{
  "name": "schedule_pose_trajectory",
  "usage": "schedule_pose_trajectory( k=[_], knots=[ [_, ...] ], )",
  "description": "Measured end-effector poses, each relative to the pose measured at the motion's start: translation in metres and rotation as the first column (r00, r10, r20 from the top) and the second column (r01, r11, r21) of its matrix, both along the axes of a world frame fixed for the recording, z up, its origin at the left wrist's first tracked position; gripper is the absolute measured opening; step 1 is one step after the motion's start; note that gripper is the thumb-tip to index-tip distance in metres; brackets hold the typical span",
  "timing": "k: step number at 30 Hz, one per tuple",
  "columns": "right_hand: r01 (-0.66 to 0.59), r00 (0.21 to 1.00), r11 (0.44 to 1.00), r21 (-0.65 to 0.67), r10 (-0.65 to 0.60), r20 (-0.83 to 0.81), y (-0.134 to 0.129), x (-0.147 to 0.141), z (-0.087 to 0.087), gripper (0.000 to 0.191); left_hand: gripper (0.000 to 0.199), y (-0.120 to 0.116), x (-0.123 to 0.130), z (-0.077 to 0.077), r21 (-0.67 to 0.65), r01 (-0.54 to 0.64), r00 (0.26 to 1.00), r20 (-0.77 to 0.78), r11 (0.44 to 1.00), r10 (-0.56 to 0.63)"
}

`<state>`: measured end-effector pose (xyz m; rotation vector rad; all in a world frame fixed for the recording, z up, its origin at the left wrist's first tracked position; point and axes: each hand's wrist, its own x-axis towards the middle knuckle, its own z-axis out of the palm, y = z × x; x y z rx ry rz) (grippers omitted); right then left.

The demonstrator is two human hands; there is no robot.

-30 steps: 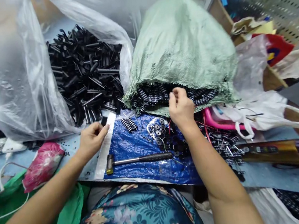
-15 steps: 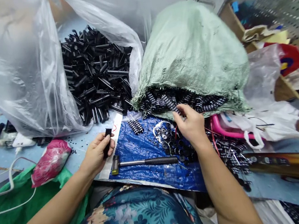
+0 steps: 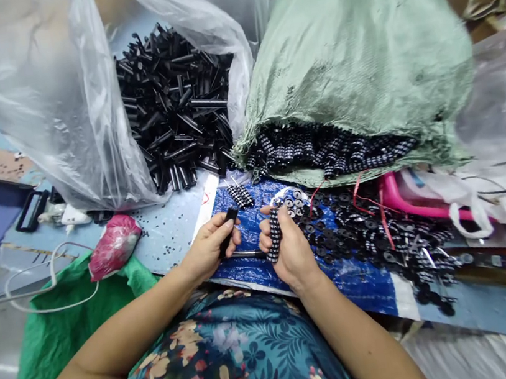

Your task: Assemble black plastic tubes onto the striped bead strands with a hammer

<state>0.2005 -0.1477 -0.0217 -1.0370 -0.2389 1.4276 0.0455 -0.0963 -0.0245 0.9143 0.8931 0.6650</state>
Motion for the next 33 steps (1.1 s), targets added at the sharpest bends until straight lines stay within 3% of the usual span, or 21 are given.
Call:
schedule_pose_trajectory(
  k=[4,8,10,12,14,17,19,20,22,25,29,33],
  knots=[
    [0.001,1.000,0.998,0.056,-0.003,0.027,-0.004,-0.004,0.001,0.046,0.035,-0.006,-0.001,0.003,0.083,-0.025,0.996,-0.083,0.996,0.032],
    [0.147,0.986,0.985,0.086,-0.153,0.068,-0.001,-0.013,-0.003,0.044,0.031,-0.010,0.011,0.010,0.302,-0.015,0.988,-0.143,0.953,0.061],
    [0.163,0.973,0.981,0.106,-0.178,0.146,0.001,-0.017,-0.006,0.045,0.028,-0.010,0.020,0.012,0.383,0.029,0.991,-0.132,0.923,0.024],
    [0.093,0.944,0.984,0.154,-0.136,0.301,-0.001,-0.015,-0.011,0.050,0.026,-0.009,0.025,0.013,0.411,0.085,0.989,-0.147,0.908,-0.026],
    [-0.019,0.829,0.965,0.263,-0.132,0.544,-0.005,-0.007,-0.017,0.062,0.028,-0.007,0.023,0.014,0.391,0.102,0.985,-0.171,0.915,-0.037],
    [-0.306,0.432,0.868,0.392,-0.240,0.869,-0.013,0.012,-0.025,0.108,0.032,-0.004,0.012,0.015,0.302,0.096,0.987,-0.151,0.948,-0.052],
    [-0.493,0.184,0.790,0.364,-0.315,0.931,-0.016,0.020,-0.026,0.112,0.035,-0.003,0.005,0.014,0.260,0.109,0.988,-0.135,0.960,-0.076],
    [-0.545,0.109,0.762,0.350,-0.350,0.931,-0.017,0.022,-0.025,0.108,0.037,-0.004,0.003,0.014,0.250,0.113,0.987,-0.137,0.962,-0.080],
    [-0.578,0.038,0.735,0.355,-0.410,0.911,-0.017,0.021,-0.022,0.102,0.044,-0.006,0.001,0.012,0.221,0.093,0.988,-0.144,0.971,-0.062],
    [-0.570,-0.003,0.726,0.384,-0.469,0.883,-0.017,0.015,-0.015,0.104,0.055,-0.010,0.003,0.013,0.202,0.013,0.986,-0.164,0.979,0.021],
    [-0.577,-0.065,0.714,0.397,-0.525,0.849,-0.021,0.006,-0.012,0.102,0.050,-0.014,0.005,0.016,0.237,-0.032,0.992,-0.108,0.971,0.059],
    [-0.538,-0.156,0.754,0.376,-0.528,0.835,-0.024,0.002,-0.014,0.098,0.047,-0.012,0.002,0.018,0.046,-0.028,0.998,0.049,0.999,0.026]
  ],
)
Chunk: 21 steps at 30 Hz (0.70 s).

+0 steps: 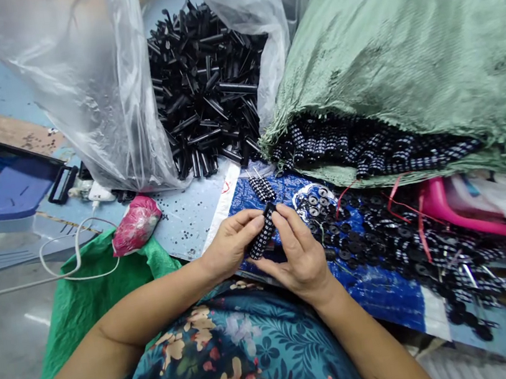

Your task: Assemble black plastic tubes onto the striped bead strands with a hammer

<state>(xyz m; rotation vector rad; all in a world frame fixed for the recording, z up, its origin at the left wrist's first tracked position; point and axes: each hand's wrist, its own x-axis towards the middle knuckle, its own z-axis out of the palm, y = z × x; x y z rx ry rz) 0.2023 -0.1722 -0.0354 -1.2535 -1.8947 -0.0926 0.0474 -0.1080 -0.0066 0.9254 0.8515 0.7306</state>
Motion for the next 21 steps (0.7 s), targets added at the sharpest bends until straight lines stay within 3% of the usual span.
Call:
schedule_pose_trajectory(
  k=[3,7,9,11,13,15,18,21],
  knots=[
    [0.030,0.998,1.000,-0.005,-0.030,0.055,-0.001,-0.002,-0.003,0.099,0.046,0.005,-0.004,-0.005,-0.095,0.063,0.998,0.028,0.994,-0.060],
    [0.020,0.998,0.996,-0.087,-0.015,0.054,-0.001,-0.004,-0.010,0.106,0.043,0.011,-0.014,-0.021,-0.118,0.086,0.996,0.044,0.989,-0.082],
    [0.027,0.997,0.990,-0.138,-0.016,0.076,-0.004,-0.002,-0.017,0.100,0.042,0.018,-0.026,-0.030,0.002,0.039,0.999,-0.021,0.999,-0.039],
    [0.047,0.986,0.978,-0.204,-0.013,0.167,-0.009,0.000,-0.025,0.068,0.037,0.029,-0.045,-0.037,0.225,-0.001,0.981,-0.187,0.974,0.045],
    [0.058,0.964,0.961,-0.270,0.017,0.265,-0.016,0.003,-0.031,0.030,0.029,0.043,-0.067,-0.040,0.424,0.081,0.899,-0.422,0.902,0.118],
    [0.063,0.961,0.953,-0.295,0.022,0.275,-0.021,0.006,-0.033,0.013,0.022,0.055,-0.085,-0.040,0.480,0.269,0.758,-0.640,0.835,0.123],
    [0.098,0.988,0.969,-0.225,-0.067,0.141,-0.016,0.008,-0.026,0.014,0.022,0.067,-0.097,-0.036,0.379,0.484,0.591,-0.806,0.789,0.025],
    [0.115,0.993,0.978,-0.172,-0.107,0.054,0.000,0.002,-0.020,0.017,0.029,0.072,-0.094,-0.034,0.288,0.521,0.574,-0.815,0.804,-0.080]
  ],
)
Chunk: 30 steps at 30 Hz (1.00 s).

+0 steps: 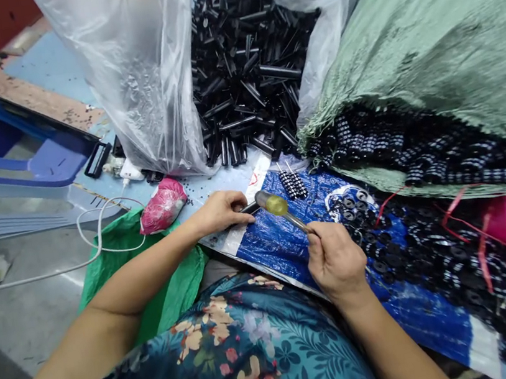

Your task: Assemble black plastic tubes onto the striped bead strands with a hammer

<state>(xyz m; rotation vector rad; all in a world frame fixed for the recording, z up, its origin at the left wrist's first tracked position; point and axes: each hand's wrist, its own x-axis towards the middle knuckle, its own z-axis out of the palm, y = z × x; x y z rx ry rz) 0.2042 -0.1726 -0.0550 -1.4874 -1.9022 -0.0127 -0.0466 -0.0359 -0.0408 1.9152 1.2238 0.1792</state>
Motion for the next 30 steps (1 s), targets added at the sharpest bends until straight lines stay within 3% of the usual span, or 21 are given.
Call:
schedule_pose_trajectory(
  k=[5,10,14,16,18,20,21,22,24,26,28,30],
  knots=[
    [-0.067,0.990,0.980,-0.188,0.089,0.110,0.017,-0.012,0.001,0.018,0.032,0.004,0.002,-0.004,-0.092,-0.014,0.995,0.098,0.996,0.023],
    [-0.260,0.965,0.965,0.010,0.260,-0.013,0.012,-0.023,0.005,0.023,0.036,0.013,0.001,-0.011,-0.097,0.030,0.993,0.120,0.995,-0.019],
    [-0.333,0.913,0.924,-0.190,0.366,0.179,0.007,-0.035,0.003,0.017,0.036,0.013,0.012,-0.011,-0.053,0.025,0.998,0.063,0.998,-0.022],
    [-0.348,0.896,0.907,-0.237,0.397,0.201,0.005,-0.034,0.001,0.015,0.029,0.012,0.008,-0.001,0.017,0.021,1.000,0.005,1.000,-0.021],
    [-0.404,0.895,0.891,-0.205,0.432,0.112,0.000,-0.023,-0.001,0.013,0.023,0.011,-0.012,0.020,0.001,0.081,0.997,-0.016,0.997,-0.081],
    [-0.416,0.905,0.894,-0.165,0.425,0.019,-0.005,-0.007,-0.004,0.016,0.023,0.011,-0.048,0.047,-0.184,0.239,0.970,0.016,0.953,-0.241],
    [-0.398,0.915,0.904,-0.156,0.403,-0.001,-0.007,0.001,-0.005,0.016,0.026,0.012,-0.067,0.060,-0.339,0.330,0.941,0.048,0.881,-0.335],
    [-0.369,0.928,0.916,-0.156,0.373,0.000,-0.009,0.008,-0.007,0.015,0.027,0.012,-0.085,0.072,-0.437,0.351,0.929,0.049,0.828,-0.368],
    [-0.301,0.950,0.938,-0.173,0.311,0.034,-0.009,0.015,-0.010,0.010,0.030,0.012,-0.104,0.087,-0.472,0.338,0.926,0.011,0.815,-0.378],
    [-0.265,0.959,0.946,-0.186,0.279,0.056,-0.005,0.014,-0.012,0.012,0.032,0.012,-0.097,0.087,-0.305,0.313,0.939,-0.047,0.900,-0.342],
    [-0.262,0.960,0.947,-0.186,0.275,0.049,0.001,0.009,-0.011,0.018,0.031,0.017,-0.068,0.074,0.023,0.247,0.962,-0.124,0.969,-0.243],
    [-0.277,0.958,0.941,-0.193,0.286,0.021,0.008,0.005,-0.006,0.019,0.028,0.031,-0.030,0.055,0.348,0.134,0.975,-0.213,0.928,-0.061]
  ],
)
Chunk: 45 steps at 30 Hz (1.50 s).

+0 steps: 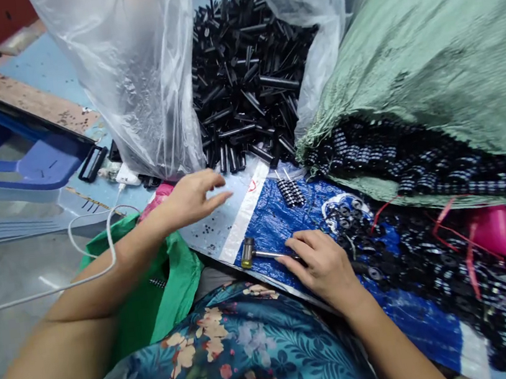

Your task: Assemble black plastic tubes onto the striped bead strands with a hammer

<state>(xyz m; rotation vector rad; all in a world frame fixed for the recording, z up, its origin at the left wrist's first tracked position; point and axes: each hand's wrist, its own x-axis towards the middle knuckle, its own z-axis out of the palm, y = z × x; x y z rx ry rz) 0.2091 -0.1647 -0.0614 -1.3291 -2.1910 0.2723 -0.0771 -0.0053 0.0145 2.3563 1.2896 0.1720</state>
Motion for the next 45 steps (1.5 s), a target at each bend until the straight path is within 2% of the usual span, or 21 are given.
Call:
schedule_pose_trajectory(
  k=[2,4,6,8,9,11,15,18,22,25,27,28,30,32,34,36,38,42,43,45],
  knots=[
    [-0.002,0.999,0.999,-0.037,0.001,-0.035,0.008,0.003,0.006,0.016,0.028,0.022,0.032,-0.017,0.219,-0.123,0.987,-0.073,0.968,0.142],
    [0.072,0.993,0.996,-0.050,-0.076,-0.088,0.021,0.015,0.015,0.016,0.031,0.048,0.052,-0.029,0.311,-0.204,0.955,-0.144,0.928,0.259],
    [0.282,0.950,0.959,0.009,-0.278,-0.146,0.041,0.032,0.024,0.019,0.037,0.070,0.060,-0.037,0.330,-0.256,0.920,-0.204,0.908,0.334],
    [0.523,0.846,0.847,0.095,-0.501,-0.183,0.068,0.049,0.033,0.024,0.041,0.085,0.061,-0.042,0.315,-0.295,0.895,-0.239,0.902,0.376],
    [0.589,0.805,0.799,0.117,-0.570,-0.165,0.083,0.056,0.036,0.026,0.042,0.089,0.061,-0.043,0.304,-0.311,0.887,-0.247,0.901,0.389],
    [0.626,0.779,0.769,0.129,-0.624,-0.058,0.114,0.065,0.041,0.027,0.041,0.090,0.058,-0.045,0.290,-0.331,0.880,-0.250,0.898,0.405],
    [0.620,0.765,0.775,0.124,-0.632,0.120,0.156,0.067,0.044,0.037,0.035,0.082,0.052,-0.044,0.285,-0.342,0.868,-0.270,0.896,0.417],
    [0.632,0.762,0.765,0.124,-0.643,0.078,0.158,0.070,0.046,0.038,0.032,0.076,0.046,-0.038,0.290,-0.355,0.861,-0.270,0.889,0.432],
    [0.643,0.764,0.765,0.032,-0.644,0.034,0.127,0.081,0.048,0.041,0.026,0.067,0.040,-0.026,0.273,-0.373,0.875,-0.214,0.887,0.434],
    [0.603,0.793,0.796,-0.054,-0.605,-0.066,0.091,0.082,0.043,0.039,0.023,0.058,0.038,-0.021,0.268,-0.391,0.893,-0.121,0.880,0.434],
    [0.558,0.790,0.821,-0.123,-0.571,-0.225,0.068,0.079,0.038,0.036,0.021,0.053,0.038,-0.024,0.275,-0.403,0.896,-0.078,0.873,0.438],
    [0.537,0.762,0.828,-0.162,-0.559,-0.327,0.057,0.076,0.035,0.035,0.021,0.051,0.039,-0.026,0.273,-0.408,0.894,-0.072,0.871,0.442],
    [0.501,0.643,0.829,-0.249,-0.549,-0.534,0.039,0.071,0.030,0.032,0.020,0.049,0.039,-0.030,0.245,-0.409,0.895,-0.078,0.879,0.438],
    [0.467,0.449,0.817,-0.337,-0.548,-0.706,0.025,0.067,0.026,0.031,0.019,0.048,0.037,-0.031,0.212,-0.401,0.905,-0.055,0.891,0.421],
    [0.406,0.252,0.799,-0.444,-0.565,-0.786,0.017,0.064,0.021,0.031,0.020,0.047,0.032,-0.030,0.238,-0.425,0.898,-0.004,0.873,0.439],
    [0.295,0.116,0.785,-0.545,-0.596,-0.794,0.014,0.061,0.015,0.031,0.025,0.045,0.026,-0.028,0.299,-0.473,0.870,0.009,0.829,0.493],
    [0.172,0.063,0.786,-0.594,-0.611,-0.789,0.017,0.055,0.009,0.027,0.033,0.042,0.026,-0.028,0.322,-0.472,0.857,-0.053,0.821,0.513],
    [0.032,-0.019,0.792,-0.610,-0.610,-0.792,0.031,0.028,0.008,0.033,0.031,0.042,0.039,-0.036,0.301,-0.402,0.859,-0.202,0.865,0.470],
    [-0.022,-0.049,0.772,-0.636,-0.636,-0.770,0.032,0.019,0.010,0.036,0.029,0.044,0.043,-0.039,0.300,-0.403,0.852,-0.222,0.865,0.474],
    [-0.163,-0.088,0.696,-0.699,-0.716,-0.693,0.031,0.004,0.016,0.044,0.022,0.050,0.045,-0.044,0.284,-0.413,0.840,-0.249,0.865,0.483]
  ],
)
